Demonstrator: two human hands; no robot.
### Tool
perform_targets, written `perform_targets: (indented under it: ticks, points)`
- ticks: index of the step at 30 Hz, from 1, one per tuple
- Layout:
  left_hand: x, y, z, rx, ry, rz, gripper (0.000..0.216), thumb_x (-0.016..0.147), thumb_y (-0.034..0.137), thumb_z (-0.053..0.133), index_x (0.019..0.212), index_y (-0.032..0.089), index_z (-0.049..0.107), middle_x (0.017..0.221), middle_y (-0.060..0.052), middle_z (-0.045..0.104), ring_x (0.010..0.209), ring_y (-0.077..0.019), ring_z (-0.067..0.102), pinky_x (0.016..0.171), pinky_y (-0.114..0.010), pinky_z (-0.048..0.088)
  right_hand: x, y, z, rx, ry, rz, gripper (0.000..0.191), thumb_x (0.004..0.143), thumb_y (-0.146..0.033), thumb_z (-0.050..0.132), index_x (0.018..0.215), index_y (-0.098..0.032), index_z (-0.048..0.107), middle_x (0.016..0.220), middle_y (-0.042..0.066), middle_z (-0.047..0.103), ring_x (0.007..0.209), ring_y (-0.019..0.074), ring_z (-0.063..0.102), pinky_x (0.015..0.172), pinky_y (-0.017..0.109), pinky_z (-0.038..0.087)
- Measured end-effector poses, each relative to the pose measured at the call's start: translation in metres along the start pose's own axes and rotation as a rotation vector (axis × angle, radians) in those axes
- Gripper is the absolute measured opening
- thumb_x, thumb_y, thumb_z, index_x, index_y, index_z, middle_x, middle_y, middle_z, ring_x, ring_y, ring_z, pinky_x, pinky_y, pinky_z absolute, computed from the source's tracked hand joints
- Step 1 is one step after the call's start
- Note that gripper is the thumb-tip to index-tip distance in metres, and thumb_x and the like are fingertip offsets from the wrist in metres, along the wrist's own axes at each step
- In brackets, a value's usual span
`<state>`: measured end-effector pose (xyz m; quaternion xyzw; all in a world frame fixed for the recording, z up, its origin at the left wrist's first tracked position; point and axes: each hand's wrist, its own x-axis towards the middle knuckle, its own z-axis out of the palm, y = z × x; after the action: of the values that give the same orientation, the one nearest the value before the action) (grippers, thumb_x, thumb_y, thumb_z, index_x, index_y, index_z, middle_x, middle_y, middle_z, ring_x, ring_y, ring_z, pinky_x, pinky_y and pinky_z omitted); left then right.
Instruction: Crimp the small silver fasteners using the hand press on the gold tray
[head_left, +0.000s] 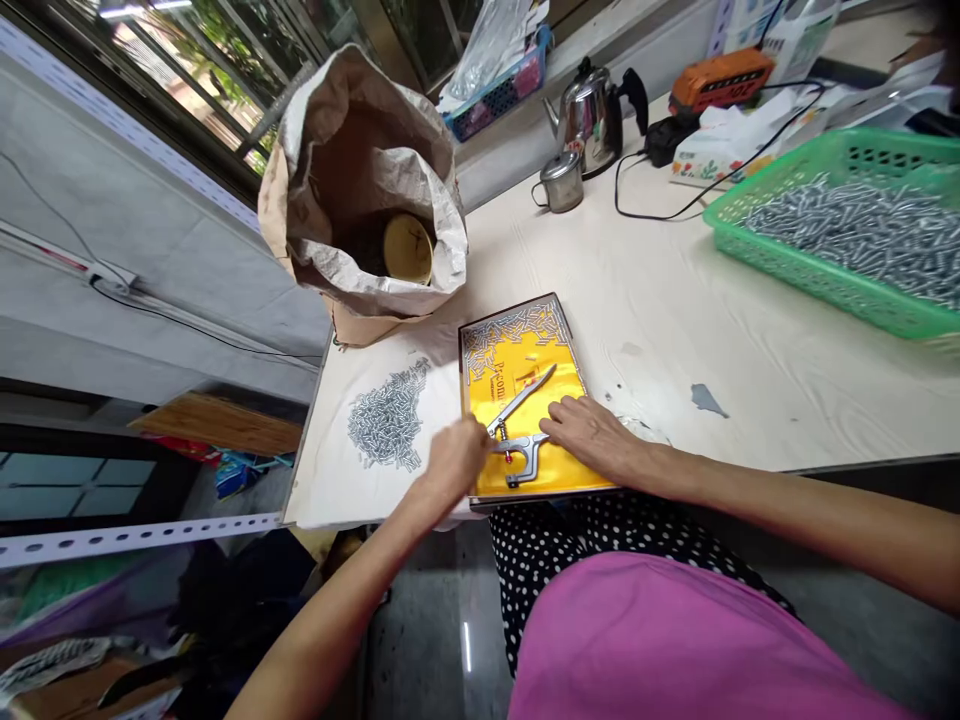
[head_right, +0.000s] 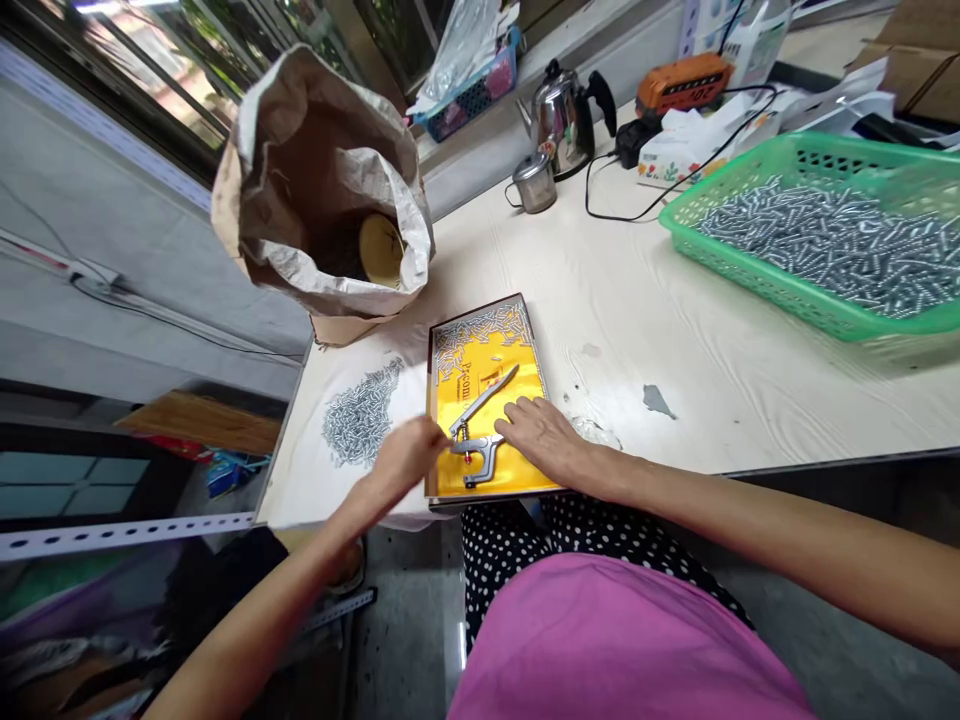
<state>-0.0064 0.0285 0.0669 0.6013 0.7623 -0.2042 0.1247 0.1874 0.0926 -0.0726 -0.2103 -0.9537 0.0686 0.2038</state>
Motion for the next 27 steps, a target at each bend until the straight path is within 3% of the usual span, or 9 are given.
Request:
perform_targets:
  ticks: [2,4,9,12,14,18,21,24,27]
  points:
    - [0.007,-0.024,-0.017,-0.033,0.243,0.003,0.028,0.100,0.034,0.056,0.114,0.018,0.075,0.113,-0.010,0.070,0.095,-0.0228,0.068,0.074,-0.027,0.046,0.000,0.000,0.001,-0.010,0.011,-0.002,0.009,0.099,-0.018,0.058,0.091,-0.019,0.060,0.087,0.005,0.060,0.085,0.0209,0.048,0.071,0.033,0.028]
    - [0.019,-0.053,-0.023,0.007,0.368,-0.062,0.030,0.102,0.034,0.053,0.117,0.020,0.074,0.116,-0.009,0.067,0.096,-0.0230,0.068,0.075,-0.028,0.046,-0.001,0.000,0.002,-0.018,0.016,-0.002,0.010,0.099,-0.017,0.057,0.089,-0.020,0.059,0.087,0.005,0.060,0.084,0.0209,0.048,0.071,0.033,0.029]
    - [0.043,-0.111,0.021,0.165,0.103,-0.108,0.029,0.098,0.018,0.048,0.105,0.017,0.076,0.112,-0.012,0.065,0.103,-0.0255,0.065,0.074,-0.028,0.045,0.000,-0.001,0.006,-0.052,0.047,0.007,0.013,0.097,-0.015,0.057,0.086,-0.020,0.058,0.084,0.005,0.059,0.082,0.0209,0.048,0.070,0.033,0.029]
    - [0.048,-0.124,0.047,0.179,0.084,-0.095,0.031,0.098,0.015,0.044,0.105,0.016,0.075,0.110,-0.013,0.065,0.108,-0.0262,0.063,0.075,-0.028,0.044,0.000,-0.001,0.007,-0.049,0.043,0.002,0.012,0.097,-0.015,0.058,0.086,-0.020,0.058,0.085,0.005,0.060,0.082,0.0206,0.048,0.070,0.032,0.029]
    - [0.049,-0.127,0.053,0.180,0.104,-0.081,0.031,0.098,0.014,0.043,0.102,0.015,0.074,0.110,-0.014,0.065,0.108,-0.0263,0.062,0.075,-0.029,0.044,0.001,-0.001,0.008,-0.046,0.027,0.007,0.011,0.097,-0.014,0.058,0.087,-0.020,0.059,0.086,0.004,0.060,0.083,0.0205,0.049,0.070,0.032,0.029]
    - [0.048,-0.124,0.045,0.099,0.181,-0.044,0.026,0.095,0.011,0.045,0.090,0.014,0.070,0.108,-0.015,0.067,0.105,-0.0260,0.063,0.073,-0.028,0.044,0.001,-0.001,0.005,-0.037,-0.019,0.018,0.012,0.096,-0.013,0.058,0.088,-0.020,0.059,0.087,0.005,0.059,0.084,0.0210,0.049,0.070,0.033,0.029]
    - [0.040,-0.103,0.039,-0.257,0.280,-0.067,0.017,0.092,0.015,0.052,0.091,0.015,0.069,0.097,-0.010,0.070,0.088,-0.0207,0.067,0.068,-0.025,0.047,0.003,-0.002,0.001,-0.006,-0.049,0.012,0.012,0.096,-0.011,0.056,0.088,-0.020,0.059,0.088,0.006,0.060,0.085,0.0214,0.048,0.070,0.033,0.029]
    - [0.024,-0.063,0.042,-0.759,0.131,-0.102,0.015,0.089,0.020,0.057,0.097,0.014,0.068,0.075,-0.002,0.068,0.056,-0.0136,0.062,0.052,-0.022,0.046,0.005,-0.003,-0.002,0.006,-0.081,0.019,0.012,0.097,-0.012,0.054,0.090,-0.019,0.060,0.090,0.007,0.061,0.087,0.0218,0.048,0.071,0.033,0.028]
    - [0.007,-0.022,0.050,-1.046,-0.047,-0.146,0.008,0.087,0.018,0.063,0.092,0.013,0.067,0.058,0.003,0.062,0.041,-0.0099,0.053,0.043,-0.020,0.042,0.007,-0.004,-0.003,-0.006,-0.117,0.029,0.011,0.099,-0.014,0.053,0.093,-0.019,0.061,0.091,0.007,0.061,0.088,0.0222,0.048,0.070,0.033,0.027]
